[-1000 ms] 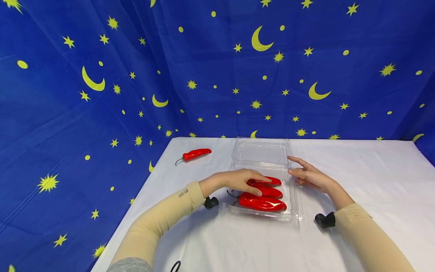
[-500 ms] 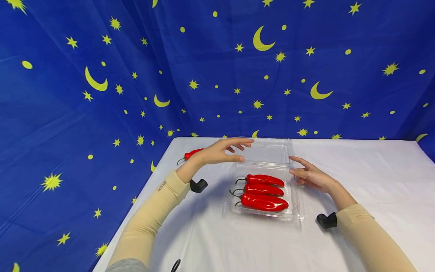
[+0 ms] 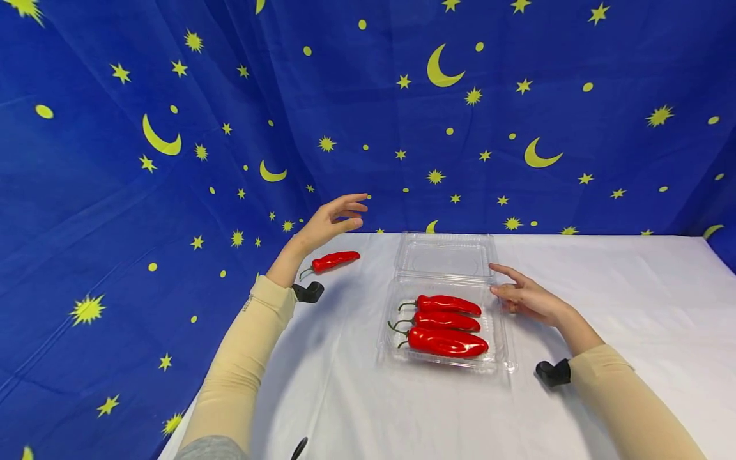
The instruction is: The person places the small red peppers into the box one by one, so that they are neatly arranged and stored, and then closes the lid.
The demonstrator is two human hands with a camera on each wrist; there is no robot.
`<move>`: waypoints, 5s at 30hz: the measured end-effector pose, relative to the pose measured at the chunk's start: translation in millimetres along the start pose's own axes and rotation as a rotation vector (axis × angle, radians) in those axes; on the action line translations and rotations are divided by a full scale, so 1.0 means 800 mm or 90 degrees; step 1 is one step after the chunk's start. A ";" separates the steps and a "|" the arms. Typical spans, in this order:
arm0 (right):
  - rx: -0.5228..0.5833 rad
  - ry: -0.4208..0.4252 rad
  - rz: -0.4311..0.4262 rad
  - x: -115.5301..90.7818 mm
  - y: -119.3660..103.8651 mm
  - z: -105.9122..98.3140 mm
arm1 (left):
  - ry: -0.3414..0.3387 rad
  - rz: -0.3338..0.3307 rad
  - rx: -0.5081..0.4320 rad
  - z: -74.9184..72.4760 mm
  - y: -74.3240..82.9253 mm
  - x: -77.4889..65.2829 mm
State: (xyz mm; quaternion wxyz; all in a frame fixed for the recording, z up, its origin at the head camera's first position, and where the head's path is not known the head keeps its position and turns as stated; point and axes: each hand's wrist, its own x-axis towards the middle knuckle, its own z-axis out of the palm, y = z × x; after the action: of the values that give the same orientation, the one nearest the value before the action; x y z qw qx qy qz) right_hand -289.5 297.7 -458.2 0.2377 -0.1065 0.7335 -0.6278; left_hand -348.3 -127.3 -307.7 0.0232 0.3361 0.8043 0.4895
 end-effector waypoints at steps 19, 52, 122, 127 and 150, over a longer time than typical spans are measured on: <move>-0.004 0.012 0.008 0.000 -0.005 -0.005 | 0.159 -0.194 -0.020 -0.026 -0.120 -0.016; -0.005 -0.006 0.005 0.002 0.007 0.006 | 0.138 -0.375 0.136 0.008 -0.202 -0.063; 0.007 0.021 0.013 -0.001 0.003 -0.003 | 0.015 0.072 0.097 0.046 0.064 0.020; 0.016 0.014 0.004 -0.002 0.005 -0.002 | -0.024 0.087 0.102 0.071 0.074 0.023; 0.048 -0.032 -0.054 -0.007 0.008 -0.008 | -0.252 0.065 0.133 0.195 0.029 0.022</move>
State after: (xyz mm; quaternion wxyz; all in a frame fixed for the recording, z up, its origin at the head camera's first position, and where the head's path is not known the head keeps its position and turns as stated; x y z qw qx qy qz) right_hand -286.9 306.6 -462.5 0.2331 -0.1445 0.6979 -0.6615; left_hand -292.4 10.0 -365.0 0.1214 0.4663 0.8123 0.3287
